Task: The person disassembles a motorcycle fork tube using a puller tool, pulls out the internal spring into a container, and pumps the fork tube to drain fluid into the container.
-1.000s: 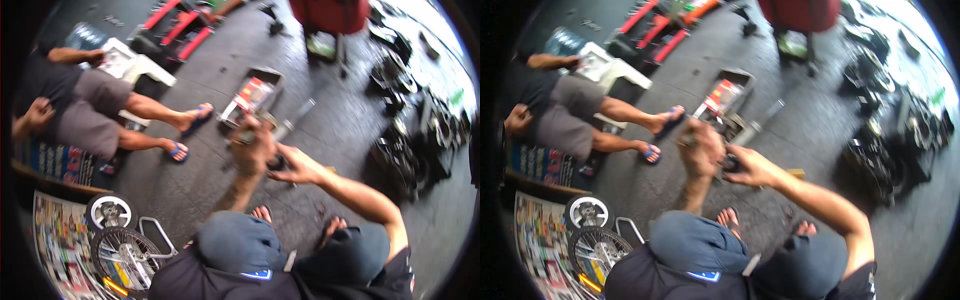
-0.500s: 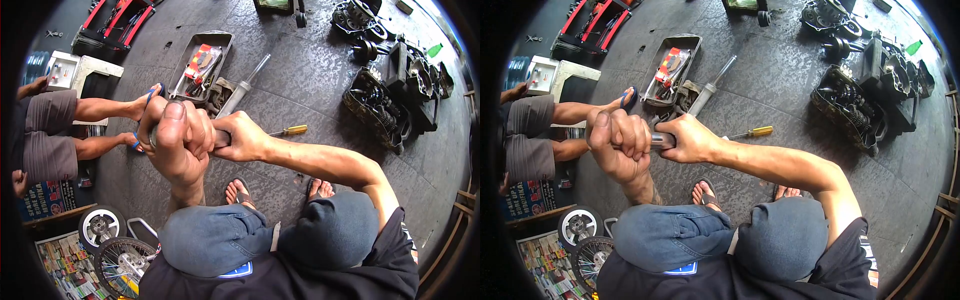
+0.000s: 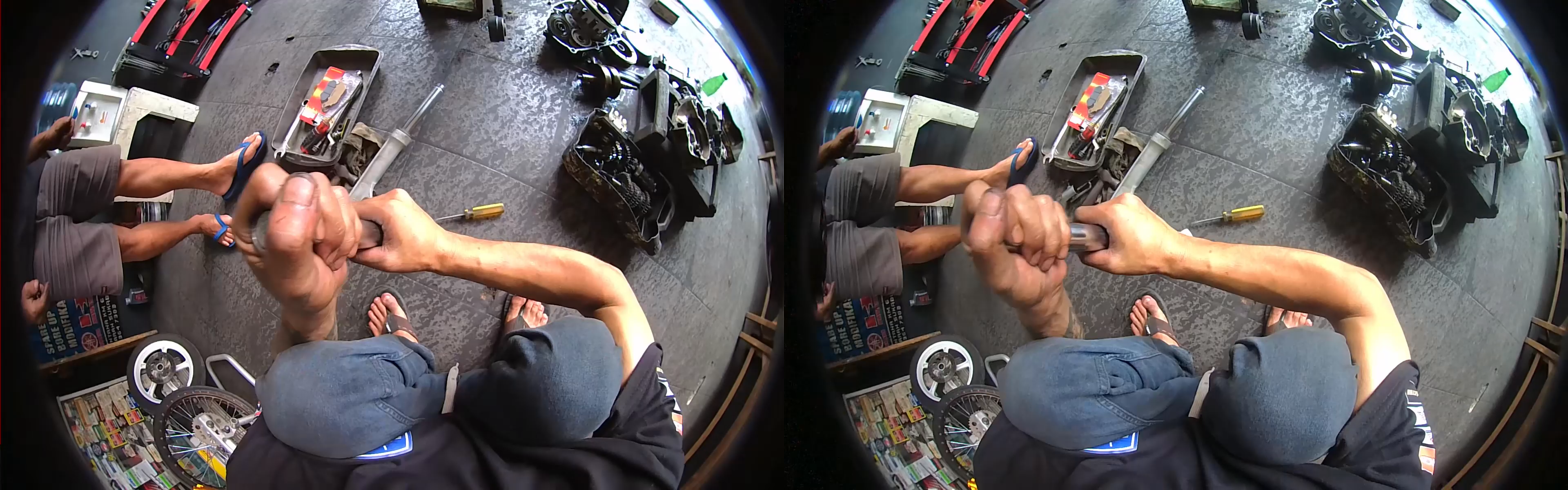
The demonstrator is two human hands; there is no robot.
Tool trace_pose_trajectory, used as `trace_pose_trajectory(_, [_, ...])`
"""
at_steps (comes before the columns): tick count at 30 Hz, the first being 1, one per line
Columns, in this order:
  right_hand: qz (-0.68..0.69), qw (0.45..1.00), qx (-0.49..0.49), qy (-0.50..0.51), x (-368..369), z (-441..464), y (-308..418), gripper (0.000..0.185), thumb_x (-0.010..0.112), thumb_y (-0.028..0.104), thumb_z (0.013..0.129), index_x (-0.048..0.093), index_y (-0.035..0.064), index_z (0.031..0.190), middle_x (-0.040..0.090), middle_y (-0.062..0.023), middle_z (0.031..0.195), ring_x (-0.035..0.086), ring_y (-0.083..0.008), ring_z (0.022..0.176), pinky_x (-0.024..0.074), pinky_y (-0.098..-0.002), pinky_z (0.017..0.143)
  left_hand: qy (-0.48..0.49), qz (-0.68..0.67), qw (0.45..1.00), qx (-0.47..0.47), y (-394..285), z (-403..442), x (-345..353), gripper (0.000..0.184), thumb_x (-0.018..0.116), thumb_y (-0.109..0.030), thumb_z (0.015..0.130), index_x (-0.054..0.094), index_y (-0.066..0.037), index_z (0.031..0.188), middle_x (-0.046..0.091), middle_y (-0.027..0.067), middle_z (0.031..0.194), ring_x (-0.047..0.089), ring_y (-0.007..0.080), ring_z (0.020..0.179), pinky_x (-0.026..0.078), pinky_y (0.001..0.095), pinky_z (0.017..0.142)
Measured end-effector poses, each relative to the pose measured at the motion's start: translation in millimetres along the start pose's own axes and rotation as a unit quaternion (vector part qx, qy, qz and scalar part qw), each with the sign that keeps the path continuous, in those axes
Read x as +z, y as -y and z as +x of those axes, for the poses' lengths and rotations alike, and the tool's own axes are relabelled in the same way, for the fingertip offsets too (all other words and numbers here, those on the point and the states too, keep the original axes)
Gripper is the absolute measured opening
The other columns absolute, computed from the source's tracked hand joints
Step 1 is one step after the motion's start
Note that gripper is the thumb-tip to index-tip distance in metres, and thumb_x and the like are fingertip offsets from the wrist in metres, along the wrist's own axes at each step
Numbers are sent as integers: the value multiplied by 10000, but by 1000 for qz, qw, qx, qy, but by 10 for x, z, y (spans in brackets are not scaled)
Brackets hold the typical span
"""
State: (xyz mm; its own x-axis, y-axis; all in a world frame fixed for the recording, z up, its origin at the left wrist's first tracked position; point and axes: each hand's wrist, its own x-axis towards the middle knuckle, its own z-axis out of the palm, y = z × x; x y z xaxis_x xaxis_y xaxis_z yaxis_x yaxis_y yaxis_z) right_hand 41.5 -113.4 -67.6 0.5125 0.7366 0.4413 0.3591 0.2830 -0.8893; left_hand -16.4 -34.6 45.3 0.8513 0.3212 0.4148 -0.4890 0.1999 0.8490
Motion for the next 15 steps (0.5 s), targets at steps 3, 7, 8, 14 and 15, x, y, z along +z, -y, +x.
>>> trace_pose_trajectory(3, [4, 1000, -2, 13, 12, 36, 65, 224, 706, 128, 632, 549, 3, 732, 595, -191, 640, 631, -388, 670, 507, -426, 612, -7, -30, 1000, -5, -83, 15, -9, 228, 418, -47, 925, 334, -79, 715, 324, 20, 475, 239, 62, 358, 263, 241, 302])
trace_pose_trajectory(7, [14, 1000, -4, 7, 51, 65, 135, 223, 702, 129, 637, 542, 3, 727, 591, -203, 641, 630, -398, 682, 506, -435, 617, 16, -45, 999, -13, -189, 13, -17, 196, 402, -62, 916, 330, -77, 734, 343, 37, 500, 241, 83, 358, 255, 241, 299])
trace_pose_trajectory(8, [11, 1000, -9, 5, 61, 62, 153, 222, 701, 129, 635, 542, 3, 727, 592, -203, 644, 629, -399, 679, 507, -439, 618, 40, -13, 999, -19, -191, -8, -59, 276, 347, -218, 982, 341, -99, 733, 309, 0, 493, 223, 85, 339, 275, 237, 317])
trace_pose_trajectory(14, [-5, 999, 18, 28, 121, -166, -261, 257, 705, 125, 622, 584, 7, 815, 615, -201, 688, 635, -397, 700, 511, -428, 630, 30, 7, 999, -9, 207, -219, -218, 199, 415, -119, 955, 338, -115, 771, 328, 7, 523, 250, 89, 367, 270, 253, 317])
trace_pose_trajectory(15, [-3, 1000, 7, 23, 162, -211, -236, 266, 709, 122, 620, 595, 10, 832, 621, -199, 702, 636, -394, 708, 513, -424, 637, 31, 27, 999, -8, 165, -259, -216, 196, 428, -93, 945, 340, -116, 771, 329, 11, 524, 255, 90, 369, 268, 260, 315])
